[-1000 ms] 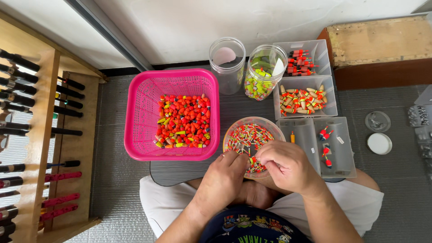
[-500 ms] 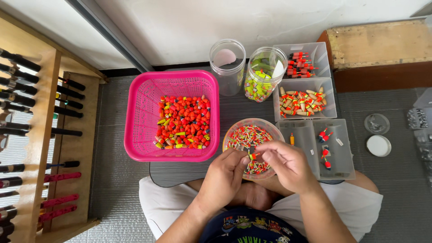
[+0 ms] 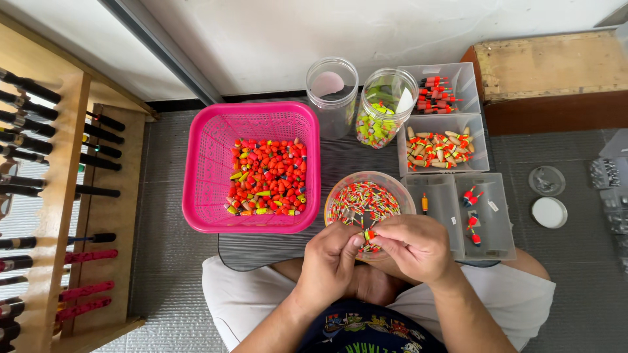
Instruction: The person assembles small fishing lures by hand, picking up components from a pink basket and a clear bowl, and placing them into a clear container. The person is sitting cross-legged on the floor with various containers of fishing tackle nearby.
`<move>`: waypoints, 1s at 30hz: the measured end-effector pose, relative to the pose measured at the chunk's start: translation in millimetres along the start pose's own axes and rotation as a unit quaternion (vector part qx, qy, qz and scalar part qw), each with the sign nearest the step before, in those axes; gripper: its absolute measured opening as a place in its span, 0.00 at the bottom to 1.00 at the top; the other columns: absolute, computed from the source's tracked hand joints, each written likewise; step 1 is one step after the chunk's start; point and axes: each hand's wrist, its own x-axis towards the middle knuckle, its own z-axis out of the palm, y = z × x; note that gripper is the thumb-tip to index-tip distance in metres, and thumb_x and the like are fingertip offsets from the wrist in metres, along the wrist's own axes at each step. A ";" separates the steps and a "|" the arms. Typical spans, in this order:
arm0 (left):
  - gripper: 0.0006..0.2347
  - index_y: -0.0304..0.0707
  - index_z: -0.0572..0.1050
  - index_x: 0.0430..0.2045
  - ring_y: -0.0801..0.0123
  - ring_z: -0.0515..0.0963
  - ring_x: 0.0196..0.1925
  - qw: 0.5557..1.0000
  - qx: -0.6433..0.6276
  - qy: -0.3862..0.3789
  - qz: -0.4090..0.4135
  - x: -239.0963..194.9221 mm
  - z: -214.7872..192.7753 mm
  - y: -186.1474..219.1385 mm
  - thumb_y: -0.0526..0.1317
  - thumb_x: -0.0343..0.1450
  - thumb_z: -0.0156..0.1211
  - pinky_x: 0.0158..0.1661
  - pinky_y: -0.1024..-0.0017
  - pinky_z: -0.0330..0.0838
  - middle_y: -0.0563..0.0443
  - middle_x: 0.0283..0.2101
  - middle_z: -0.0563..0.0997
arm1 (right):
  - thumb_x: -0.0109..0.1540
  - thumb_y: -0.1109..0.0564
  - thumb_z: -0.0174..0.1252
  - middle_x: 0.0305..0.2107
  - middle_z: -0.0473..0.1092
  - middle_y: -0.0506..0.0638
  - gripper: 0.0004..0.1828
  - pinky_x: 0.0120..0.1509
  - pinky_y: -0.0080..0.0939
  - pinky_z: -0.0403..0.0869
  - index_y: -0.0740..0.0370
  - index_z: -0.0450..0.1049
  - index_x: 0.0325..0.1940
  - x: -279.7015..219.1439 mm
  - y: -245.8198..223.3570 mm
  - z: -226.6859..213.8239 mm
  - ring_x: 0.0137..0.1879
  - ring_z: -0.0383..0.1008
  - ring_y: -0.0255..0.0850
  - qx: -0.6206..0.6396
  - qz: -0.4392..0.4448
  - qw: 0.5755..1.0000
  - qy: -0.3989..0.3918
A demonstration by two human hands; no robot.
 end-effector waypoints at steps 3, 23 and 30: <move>0.11 0.34 0.74 0.30 0.63 0.73 0.28 1.000 0.011 -0.021 0.006 4.9 -3.2 1.1 0.40 0.75 0.43 0.33 0.69 0.66 0.51 0.26 0.73 | 0.58 0.61 0.59 0.27 0.74 0.50 0.03 0.37 0.40 0.76 0.63 0.73 0.34 1.9 -0.3 -2.4 0.30 0.76 0.44 -0.012 0.007 1.000 -0.008; 0.13 0.35 0.74 0.47 0.57 0.74 0.47 0.991 0.129 0.013 0.023 15.1 23.4 10.7 0.38 0.69 0.57 0.56 0.60 0.64 0.44 0.43 0.75 | 0.66 0.36 0.38 0.61 0.59 0.68 0.36 0.75 0.55 0.51 0.72 0.65 0.59 8.3 -5.1 40.4 0.70 0.55 0.57 0.715 0.312 0.564 0.269; 0.33 0.33 0.50 0.67 0.51 0.47 0.75 0.807 -0.582 0.086 0.062 10.1 27.3 13.9 0.61 0.74 0.36 0.73 0.57 0.38 0.35 0.70 0.52 | 0.62 0.28 0.38 0.64 0.54 0.68 0.45 0.74 0.53 0.53 0.73 0.60 0.63 11.7 -2.1 34.6 0.73 0.49 0.58 0.780 0.273 0.490 0.276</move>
